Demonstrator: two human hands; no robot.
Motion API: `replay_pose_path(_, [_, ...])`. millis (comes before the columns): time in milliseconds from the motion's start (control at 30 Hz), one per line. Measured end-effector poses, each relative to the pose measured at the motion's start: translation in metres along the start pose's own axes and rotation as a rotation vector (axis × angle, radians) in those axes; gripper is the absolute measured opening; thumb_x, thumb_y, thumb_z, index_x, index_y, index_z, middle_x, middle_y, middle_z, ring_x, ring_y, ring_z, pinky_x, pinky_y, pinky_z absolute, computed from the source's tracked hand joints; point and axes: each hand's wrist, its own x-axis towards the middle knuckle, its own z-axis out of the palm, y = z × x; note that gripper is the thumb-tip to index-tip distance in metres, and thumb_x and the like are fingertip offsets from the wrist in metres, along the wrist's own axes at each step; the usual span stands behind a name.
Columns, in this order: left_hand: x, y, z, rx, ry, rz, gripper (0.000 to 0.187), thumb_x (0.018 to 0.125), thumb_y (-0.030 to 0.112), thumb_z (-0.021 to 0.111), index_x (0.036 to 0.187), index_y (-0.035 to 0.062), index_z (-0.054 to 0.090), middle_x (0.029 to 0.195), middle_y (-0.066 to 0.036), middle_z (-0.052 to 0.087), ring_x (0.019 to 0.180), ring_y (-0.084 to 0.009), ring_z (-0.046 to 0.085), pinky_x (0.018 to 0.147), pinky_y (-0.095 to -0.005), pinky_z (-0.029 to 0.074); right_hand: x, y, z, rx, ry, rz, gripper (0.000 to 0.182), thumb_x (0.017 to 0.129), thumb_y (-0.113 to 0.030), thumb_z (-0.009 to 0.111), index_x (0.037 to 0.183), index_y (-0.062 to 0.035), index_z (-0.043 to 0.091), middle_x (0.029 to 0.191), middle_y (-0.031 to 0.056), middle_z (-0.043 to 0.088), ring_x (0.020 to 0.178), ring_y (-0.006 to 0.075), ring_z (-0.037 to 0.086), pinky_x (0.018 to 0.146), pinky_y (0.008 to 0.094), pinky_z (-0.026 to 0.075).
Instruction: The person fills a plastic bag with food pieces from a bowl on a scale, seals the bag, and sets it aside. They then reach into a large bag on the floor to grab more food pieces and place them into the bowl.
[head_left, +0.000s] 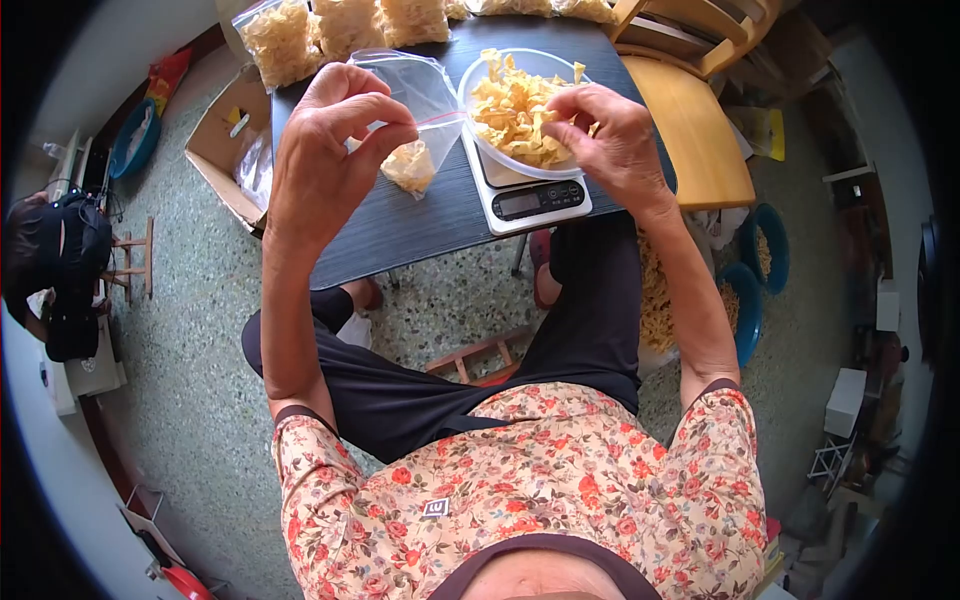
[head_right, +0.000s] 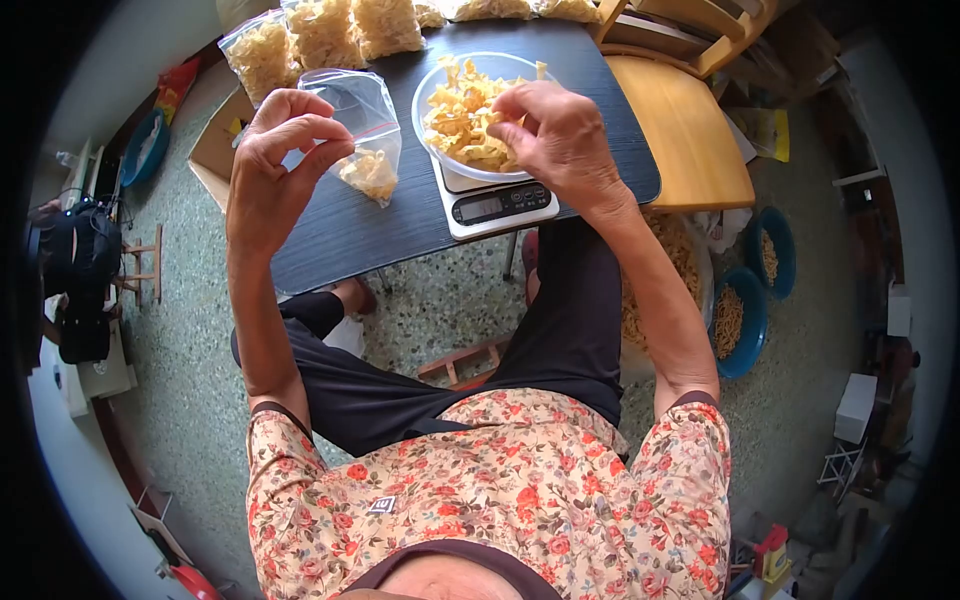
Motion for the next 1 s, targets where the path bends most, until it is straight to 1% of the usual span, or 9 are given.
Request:
replay_pose_path(67, [0.001,0.000,0.000,0.004,-0.001,0.002,0.009,0.081,0.008,0.079,0.089,0.0063,0.076,0.101,-0.008,0.062,0.092,-0.0202,0.064,0.071,-0.0322,0.054,-0.001,0.004,-0.002,0.255,0.123,0.207,0.016,0.084,-0.012,0.079,0.096,-0.0030,0.072,0.083,0.0069,0.072,0.068,0.0167,0.066,0.064,0.0319,0.054])
replay_pose_path(100, [0.001,0.000,0.000,0.009,-0.003,0.000,0.009,0.081,0.008,0.079,0.089,0.0063,0.076,0.101,-0.008,0.062,0.092,-0.0202,0.064,0.072,-0.0323,0.054,0.000,0.012,0.001,0.357,0.172,0.226,0.017,0.086,-0.013,0.080,0.097,-0.0026,0.073,0.082,0.0031,0.072,0.064,0.0090,0.061,0.057,0.0267,0.050])
replay_pose_path(133, [0.001,0.000,0.001,0.009,-0.001,0.006,0.009,0.081,0.008,0.079,0.089,0.0063,0.076,0.101,-0.008,0.062,0.092,-0.0202,0.064,0.072,-0.0323,0.054,-0.001,0.019,-0.001,0.354,0.177,0.222,0.017,0.086,-0.013,0.080,0.097,-0.0026,0.073,0.082,0.0031,0.072,0.064,0.0090,0.061,0.057,0.0267,0.050])
replay_pose_path(233, [0.000,0.002,0.001,0.002,0.005,-0.006,0.010,0.080,0.008,0.079,0.089,0.0066,0.077,0.101,-0.008,0.063,0.092,-0.0200,0.064,0.072,-0.0326,0.054,-0.002,0.026,-0.005,0.852,0.319,0.476,0.018,0.087,-0.012,0.081,0.098,-0.0009,0.072,0.080,0.0014,0.069,0.058,0.0023,0.052,0.049,0.0183,0.040])
replay_pose_path(467, [0.000,0.004,0.003,-0.006,-0.013,-0.013,0.012,0.079,0.006,0.080,0.089,0.0052,0.076,0.102,-0.008,0.063,0.093,-0.0189,0.063,0.073,-0.0317,0.053,0.003,0.032,-0.008,0.932,0.441,0.442,0.021,0.085,-0.009,0.081,0.099,0.0003,0.070,0.079,0.0004,0.068,0.058,0.0031,0.052,0.051,0.0176,0.042])
replay_pose_path(600, [-0.001,0.003,0.007,-0.027,-0.014,0.051,0.013,0.079,0.005,0.080,0.091,0.0040,0.075,0.103,-0.007,0.062,0.092,-0.0182,0.063,0.073,-0.0313,0.052,0.021,-0.014,-0.006,0.997,0.416,0.376,0.023,0.085,-0.009,0.081,0.101,0.0003,0.069,0.079,0.0017,0.068,0.058,0.0041,0.053,0.050,0.0181,0.043])
replay_pose_path(800, [-0.002,0.002,0.010,-0.041,-0.019,0.062,0.013,0.078,0.004,0.081,0.090,0.0039,0.075,0.099,-0.007,0.060,0.088,-0.0175,0.062,0.072,-0.0307,0.051,0.048,-0.062,0.027,0.719,0.367,0.148,0.025,0.087,-0.013,0.079,0.105,-0.0011,0.066,0.089,0.0069,0.071,0.069,0.0096,0.064,0.060,0.0213,0.053])
replay_pose_path(867, [-0.003,0.002,0.007,-0.022,-0.015,0.055,0.013,0.078,0.004,0.081,0.090,0.0040,0.075,0.099,-0.007,0.061,0.089,-0.0175,0.062,0.072,-0.0299,0.052,0.049,-0.064,0.040,0.548,0.239,0.080,0.024,0.087,-0.015,0.079,0.106,-0.0029,0.069,0.091,0.0057,0.072,0.072,0.0098,0.066,0.064,0.0236,0.054])
replay_pose_path(1000, [-0.003,0.005,0.000,-0.047,0.050,0.037,0.014,0.076,0.003,0.082,0.088,0.0052,0.075,0.094,-0.008,0.062,0.087,-0.0228,0.064,0.072,-0.0334,0.054,0.044,-0.054,0.023,0.327,0.369,0.119,0.020,0.087,-0.017,0.079,0.100,-0.0039,0.071,0.090,0.0060,0.074,0.071,0.0125,0.067,0.064,0.0263,0.053])
